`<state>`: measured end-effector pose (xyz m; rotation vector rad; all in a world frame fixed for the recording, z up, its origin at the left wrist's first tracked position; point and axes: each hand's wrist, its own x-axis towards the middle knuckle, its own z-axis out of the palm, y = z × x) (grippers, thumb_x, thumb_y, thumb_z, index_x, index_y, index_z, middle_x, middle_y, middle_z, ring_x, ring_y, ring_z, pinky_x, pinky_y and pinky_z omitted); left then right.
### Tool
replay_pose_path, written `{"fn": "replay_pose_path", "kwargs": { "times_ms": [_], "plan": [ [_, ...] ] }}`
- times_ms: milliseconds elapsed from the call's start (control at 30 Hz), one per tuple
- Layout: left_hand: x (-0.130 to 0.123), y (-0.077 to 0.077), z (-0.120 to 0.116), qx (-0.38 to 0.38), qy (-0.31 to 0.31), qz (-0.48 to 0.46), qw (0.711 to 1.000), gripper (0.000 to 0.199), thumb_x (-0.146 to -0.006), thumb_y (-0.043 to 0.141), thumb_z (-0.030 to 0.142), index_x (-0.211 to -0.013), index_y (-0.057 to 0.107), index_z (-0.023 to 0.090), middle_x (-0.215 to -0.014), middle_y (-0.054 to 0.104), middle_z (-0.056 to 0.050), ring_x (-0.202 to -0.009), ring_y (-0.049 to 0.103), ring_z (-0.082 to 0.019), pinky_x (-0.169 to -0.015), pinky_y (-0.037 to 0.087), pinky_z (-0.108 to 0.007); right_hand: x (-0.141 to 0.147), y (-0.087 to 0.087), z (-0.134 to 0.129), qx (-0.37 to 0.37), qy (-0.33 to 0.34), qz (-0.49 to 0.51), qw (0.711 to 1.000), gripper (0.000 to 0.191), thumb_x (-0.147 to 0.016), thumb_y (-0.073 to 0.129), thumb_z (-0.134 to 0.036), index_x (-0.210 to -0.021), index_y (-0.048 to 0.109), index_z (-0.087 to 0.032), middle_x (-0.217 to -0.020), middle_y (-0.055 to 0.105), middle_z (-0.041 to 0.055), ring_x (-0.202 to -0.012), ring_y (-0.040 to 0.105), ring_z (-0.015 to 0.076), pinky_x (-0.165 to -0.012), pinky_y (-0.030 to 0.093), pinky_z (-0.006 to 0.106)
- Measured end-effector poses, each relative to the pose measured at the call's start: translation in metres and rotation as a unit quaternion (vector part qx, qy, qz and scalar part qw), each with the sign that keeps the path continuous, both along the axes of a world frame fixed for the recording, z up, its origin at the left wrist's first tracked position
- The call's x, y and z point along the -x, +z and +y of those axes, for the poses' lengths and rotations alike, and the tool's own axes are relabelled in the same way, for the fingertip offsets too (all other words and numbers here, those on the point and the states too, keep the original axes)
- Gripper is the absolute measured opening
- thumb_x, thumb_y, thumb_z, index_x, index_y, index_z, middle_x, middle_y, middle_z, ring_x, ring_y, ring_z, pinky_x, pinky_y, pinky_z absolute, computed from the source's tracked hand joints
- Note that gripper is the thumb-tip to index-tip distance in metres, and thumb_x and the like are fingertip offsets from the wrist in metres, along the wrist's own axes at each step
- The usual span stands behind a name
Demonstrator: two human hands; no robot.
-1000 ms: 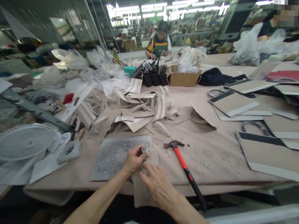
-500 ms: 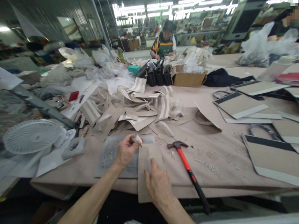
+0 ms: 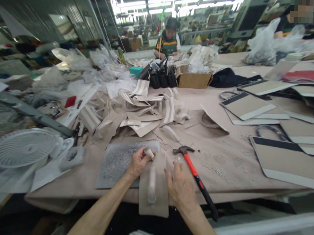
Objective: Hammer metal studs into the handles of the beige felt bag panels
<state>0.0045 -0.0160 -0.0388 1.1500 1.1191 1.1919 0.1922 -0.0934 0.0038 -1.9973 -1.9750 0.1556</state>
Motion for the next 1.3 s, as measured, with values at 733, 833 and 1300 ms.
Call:
{"fn": "replay_pose_path", "kwargs": {
  "times_ms": [733, 833, 1300],
  "plan": [
    [0.0, 0.002, -0.012, -0.136, -0.049, 0.2, 0.969, 0.022, -0.08, 0.06, 0.016, -0.101, 0.068, 0.019, -0.088, 0.074, -0.004, -0.079, 0.067, -0.018, -0.074, 0.051, -0.027, -0.022, 0.059, 0.005, -0.018, 0.048, 0.259, 0.964, 0.028, -0.094, 0.04, -0.047, -0.078, 0.043, -0.024, -0.054, 0.048, -0.0047, -0.046, 0.045, 0.012, -0.048, 0.032, 0.024],
    [-0.001, 0.002, -0.012, -0.148, -0.041, 0.21, 0.966, 0.018, -0.08, 0.058, 0.016, -0.095, 0.068, 0.019, -0.078, 0.07, -0.001, -0.071, 0.064, -0.016, -0.068, 0.049, -0.026, -0.019, 0.066, 0.005, -0.087, 0.163, 0.082, 0.979, 0.024, -0.097, 0.037, -0.033, -0.078, 0.046, -0.022, -0.05, 0.05, -0.0037, -0.04, 0.042, 0.0112, -0.046, 0.022, 0.026],
    [0.0, -0.002, -0.013, -0.149, -0.047, 0.208, 0.966, 0.016, -0.08, 0.061, 0.019, -0.093, 0.069, 0.02, -0.073, 0.068, 0.0, -0.067, 0.062, -0.016, -0.066, 0.048, -0.026, -0.01, 0.089, 0.003, -0.111, 0.138, 0.026, 0.984, 0.029, -0.097, 0.032, -0.033, -0.078, 0.05, -0.022, -0.05, 0.051, -0.0009, -0.04, 0.04, 0.0122, -0.046, 0.022, 0.028]
  ]
}}
